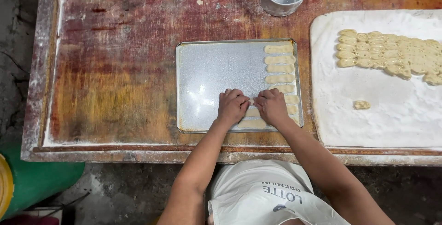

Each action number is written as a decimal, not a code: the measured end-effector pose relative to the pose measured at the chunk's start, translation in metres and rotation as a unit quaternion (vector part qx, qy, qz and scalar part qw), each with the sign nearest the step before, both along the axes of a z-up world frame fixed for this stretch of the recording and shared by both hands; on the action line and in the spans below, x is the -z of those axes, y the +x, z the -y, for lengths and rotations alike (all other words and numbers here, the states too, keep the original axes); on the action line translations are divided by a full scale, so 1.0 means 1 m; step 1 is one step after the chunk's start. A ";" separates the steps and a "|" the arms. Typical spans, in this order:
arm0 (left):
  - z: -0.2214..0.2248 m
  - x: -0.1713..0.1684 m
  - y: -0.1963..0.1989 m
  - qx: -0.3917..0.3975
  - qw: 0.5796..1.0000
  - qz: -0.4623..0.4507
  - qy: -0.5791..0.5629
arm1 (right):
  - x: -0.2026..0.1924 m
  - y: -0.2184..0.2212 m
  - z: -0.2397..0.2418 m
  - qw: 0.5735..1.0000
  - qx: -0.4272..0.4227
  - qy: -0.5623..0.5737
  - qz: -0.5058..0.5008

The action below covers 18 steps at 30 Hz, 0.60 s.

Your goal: Arranging small pre-cut pieces of dough into organized rows on a metal baking tray.

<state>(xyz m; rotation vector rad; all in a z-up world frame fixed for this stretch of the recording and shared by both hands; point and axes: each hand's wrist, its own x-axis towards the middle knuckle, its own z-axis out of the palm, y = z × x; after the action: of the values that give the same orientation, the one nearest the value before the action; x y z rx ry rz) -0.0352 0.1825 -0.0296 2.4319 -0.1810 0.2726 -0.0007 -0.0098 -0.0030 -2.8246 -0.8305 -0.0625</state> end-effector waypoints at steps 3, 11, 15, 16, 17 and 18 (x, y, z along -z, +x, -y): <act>-0.006 0.001 -0.003 0.005 0.999 0.037 0.015 | -0.004 -0.008 0.005 0.999 0.001 -0.011 0.040; 0.016 -0.107 -0.041 0.121 0.961 -0.204 0.143 | -0.078 -0.046 -0.022 0.960 -0.028 -0.214 -0.180; 0.015 -0.131 -0.038 0.103 0.932 -0.293 0.188 | -0.083 -0.044 -0.015 0.956 -0.018 -0.251 -0.152; 0.016 -0.131 -0.035 0.103 0.932 -0.289 0.191 | -0.079 -0.042 -0.014 0.957 -0.016 -0.250 -0.149; 0.019 -0.132 -0.035 0.099 0.921 -0.317 0.205 | -0.075 -0.043 -0.011 0.958 -0.020 -0.237 -0.162; 0.023 -0.132 -0.035 0.096 0.908 -0.344 0.219 | -0.071 -0.044 -0.007 0.959 -0.023 -0.223 -0.175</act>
<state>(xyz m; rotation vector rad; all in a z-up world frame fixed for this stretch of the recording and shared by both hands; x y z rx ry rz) -0.0704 0.1597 0.1027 2.7530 -0.1723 -0.7927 -0.0451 -0.0024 0.0676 -3.0719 -0.9159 0.6978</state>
